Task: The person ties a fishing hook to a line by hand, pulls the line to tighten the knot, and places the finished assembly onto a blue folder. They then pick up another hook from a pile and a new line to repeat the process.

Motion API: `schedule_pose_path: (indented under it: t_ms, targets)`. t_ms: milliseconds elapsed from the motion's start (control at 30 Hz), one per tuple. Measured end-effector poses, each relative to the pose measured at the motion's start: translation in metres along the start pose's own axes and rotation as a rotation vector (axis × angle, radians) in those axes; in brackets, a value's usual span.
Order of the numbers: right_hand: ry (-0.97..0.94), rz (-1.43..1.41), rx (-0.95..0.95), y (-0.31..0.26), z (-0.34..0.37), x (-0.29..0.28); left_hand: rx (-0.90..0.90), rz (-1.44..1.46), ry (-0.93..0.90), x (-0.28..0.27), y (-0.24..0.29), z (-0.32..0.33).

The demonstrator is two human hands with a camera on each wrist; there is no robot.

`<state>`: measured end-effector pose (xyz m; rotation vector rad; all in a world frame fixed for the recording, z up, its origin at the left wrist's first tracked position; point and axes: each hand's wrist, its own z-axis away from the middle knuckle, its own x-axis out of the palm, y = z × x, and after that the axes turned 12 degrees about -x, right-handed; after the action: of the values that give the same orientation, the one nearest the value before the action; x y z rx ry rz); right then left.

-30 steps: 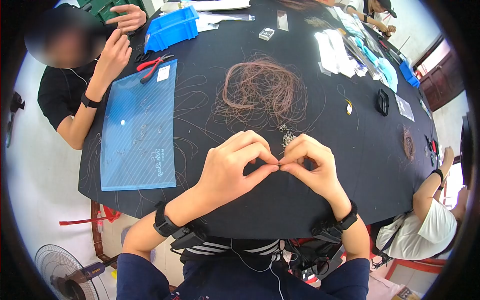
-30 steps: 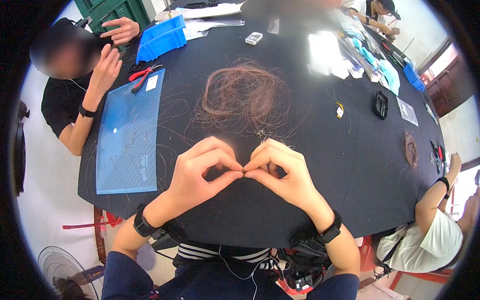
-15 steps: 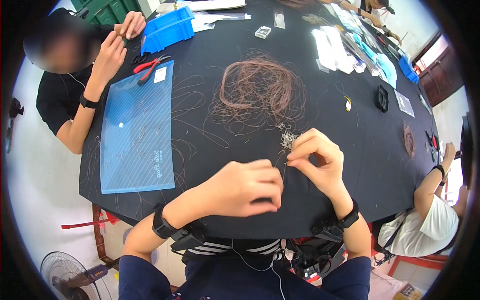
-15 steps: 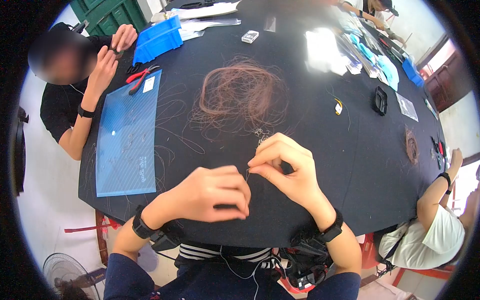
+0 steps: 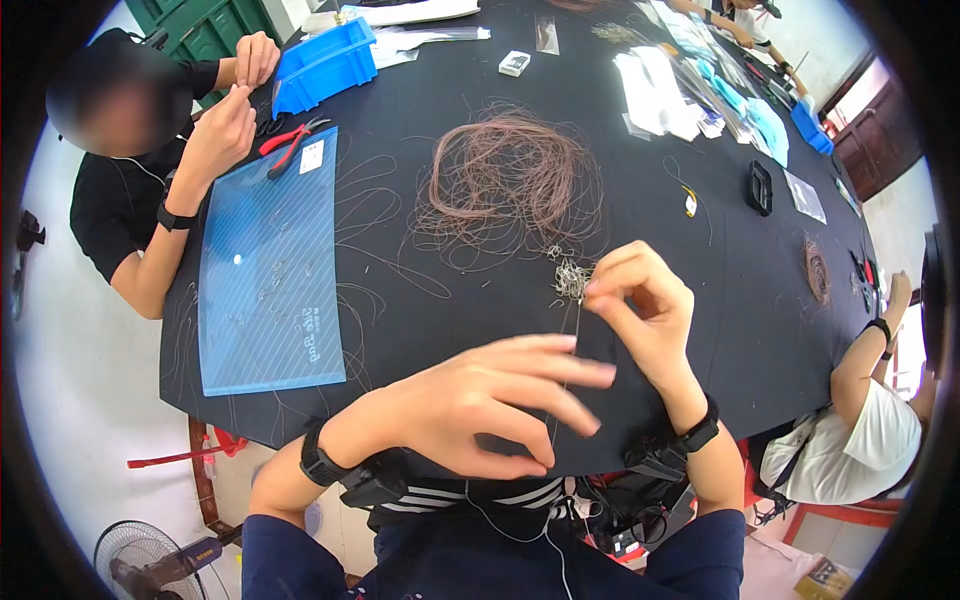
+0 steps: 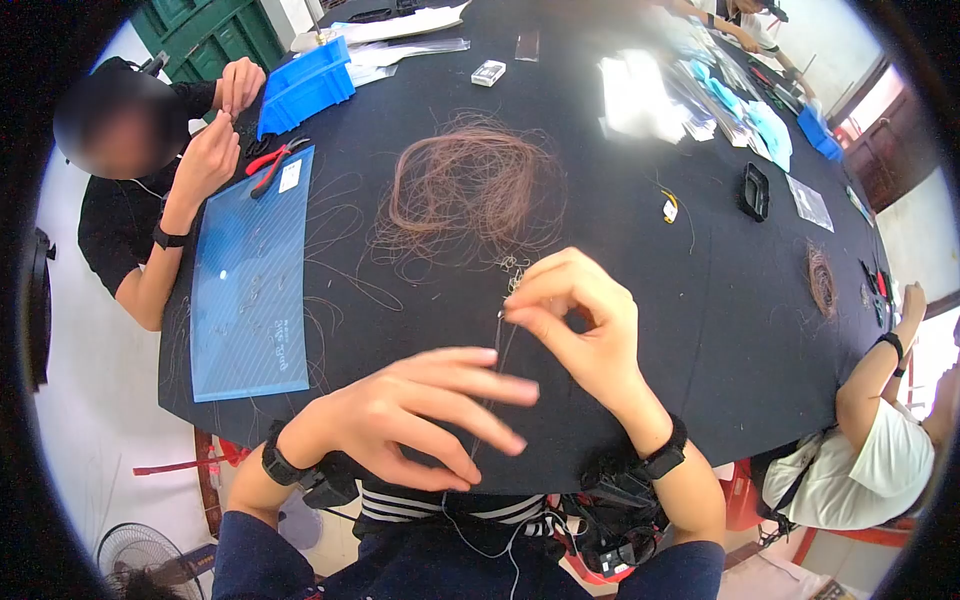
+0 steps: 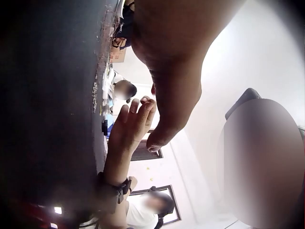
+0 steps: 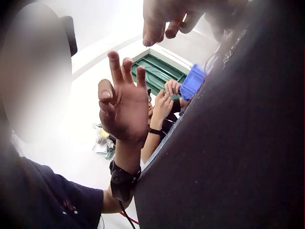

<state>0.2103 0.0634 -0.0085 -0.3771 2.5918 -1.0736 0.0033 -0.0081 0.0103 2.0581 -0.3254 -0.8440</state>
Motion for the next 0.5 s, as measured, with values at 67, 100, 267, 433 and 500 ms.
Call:
schedule_pose_path:
  t_ms: [67,100,267,433,500]
  targets:
    - [0.135,0.003,0.087,0.003,0.001,0.003,-0.104,0.184,-0.141,0.007,-0.004,0.005]
    - [0.204,0.054,0.109,0.003,-0.001,0.002,-0.155,0.277,-0.212,0.010,-0.005,0.008]
    - [0.462,0.099,0.245,0.006,-0.005,-0.009,-0.409,0.387,-0.409,0.010,-0.005,0.011]
    - [0.314,0.002,0.133,0.001,-0.005,-0.006,-0.482,-0.404,0.285,-0.001,-0.014,0.000]
    - [0.248,-0.036,0.118,0.001,-0.003,-0.004,-0.466,-0.689,0.306,-0.001,-0.023,0.001]
